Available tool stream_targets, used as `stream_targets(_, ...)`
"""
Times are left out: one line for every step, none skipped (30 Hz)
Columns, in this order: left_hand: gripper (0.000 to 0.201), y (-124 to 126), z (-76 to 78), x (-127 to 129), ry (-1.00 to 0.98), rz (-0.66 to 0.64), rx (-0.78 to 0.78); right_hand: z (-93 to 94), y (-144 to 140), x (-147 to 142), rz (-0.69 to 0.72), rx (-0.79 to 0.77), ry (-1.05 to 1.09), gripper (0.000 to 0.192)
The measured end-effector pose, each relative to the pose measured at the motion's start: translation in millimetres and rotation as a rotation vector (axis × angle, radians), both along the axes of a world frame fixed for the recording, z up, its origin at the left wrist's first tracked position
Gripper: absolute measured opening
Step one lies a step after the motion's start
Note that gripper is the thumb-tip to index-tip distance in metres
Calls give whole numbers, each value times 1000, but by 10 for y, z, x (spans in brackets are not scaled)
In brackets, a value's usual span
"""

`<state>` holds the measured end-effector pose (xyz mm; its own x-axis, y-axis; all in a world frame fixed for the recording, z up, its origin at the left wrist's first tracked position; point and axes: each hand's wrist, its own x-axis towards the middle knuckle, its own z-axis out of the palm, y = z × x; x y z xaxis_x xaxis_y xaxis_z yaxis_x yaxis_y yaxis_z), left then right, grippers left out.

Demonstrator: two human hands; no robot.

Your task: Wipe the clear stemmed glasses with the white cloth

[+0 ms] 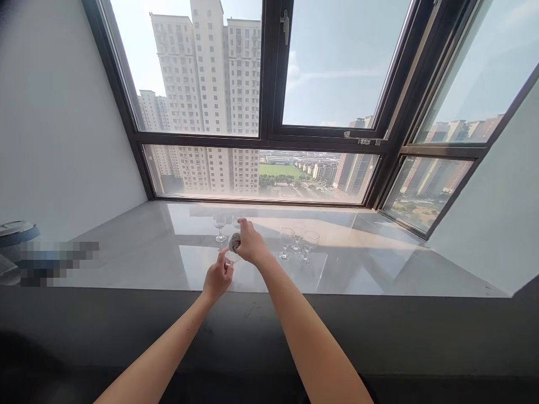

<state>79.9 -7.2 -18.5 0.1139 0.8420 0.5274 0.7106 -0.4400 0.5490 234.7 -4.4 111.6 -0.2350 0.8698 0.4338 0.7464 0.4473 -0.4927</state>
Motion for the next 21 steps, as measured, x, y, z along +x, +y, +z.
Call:
stream_targets(52, -3, 1, 1, 8, -3, 0, 23, 32, 18, -9, -30, -27, 69)
stream_targets(52, -6, 2, 1, 18, -4, 0, 48, 62, 38, -10, -63, -54, 69)
stream_targets(53, -10, 3, 1, 31, -6, 0, 74, 89, 57, -9, -97, -82, 69)
stream_targets(53, -13, 4, 1, 43, -7, 0, 101, 110, 73, -10, -128, -110, 69)
stream_targets(52, -15, 5, 0, 50, -8, 1, 124, 123, 82, -11, -153, -134, 69)
stream_targets(52, -17, 7, -2, 54, -6, 3, 142, 127, 85, -10, -161, -150, 69)
stream_targets(52, -18, 10, -3, 53, -2, 5, 153, 123, 81, -9, -148, -153, 68)
stream_targets(51, -19, 13, -4, 49, 4, 7, 155, 112, 70, -10, -114, -144, 68)
stream_targets(51, -20, 17, -4, 43, 9, 8, 148, 94, 55, -12, -68, -125, 67)
stream_targets(51, -20, 21, -5, 40, 11, 6, 132, 72, 38, -17, -15, -99, 65)
stream_targets(51, -20, 23, -5, 40, 11, 4, 110, 48, 21, -24, 36, -68, 63)
stream_targets(50, -19, 25, -5, 41, 10, 3, 84, 23, 8, -28, 76, -37, 61)
stream_targets(50, -17, 25, -5, 40, 11, 1, 58, -2, 0, -21, 94, -11, 60)
stream_targets(50, -15, 23, -4, 39, 14, 1, 34, -27, -1, -5, 92, 8, 59)
stream_targets(50, -11, 20, -4, 36, 20, 1, 14, -50, 5, 20, 78, 23, 57)
stream_targets(50, -8, 16, -3, 31, 27, 3, 1, -72, 16, 46, 55, 37, 55)
stream_targets(50, -5, 13, -3, 25, 31, 3, -6, -94, 31, 72, 28, 56, 52)
stream_targets(50, -4, 10, -3, 22, 32, 1, -7, -113, 49, 93, 0, 84, 50)
stream_targets(49, -4, 8, -3, 23, 29, -1, -4, -131, 65, 108, -24, 119, 48)
stream_targets(49, -5, 8, -4, 28, 24, -4, 1, -147, 79, 117, -44, 152, 47)
stream_targets(49, -8, 8, -4, 35, 20, -6, 4, -160, 89, 121, -61, 173, 48)
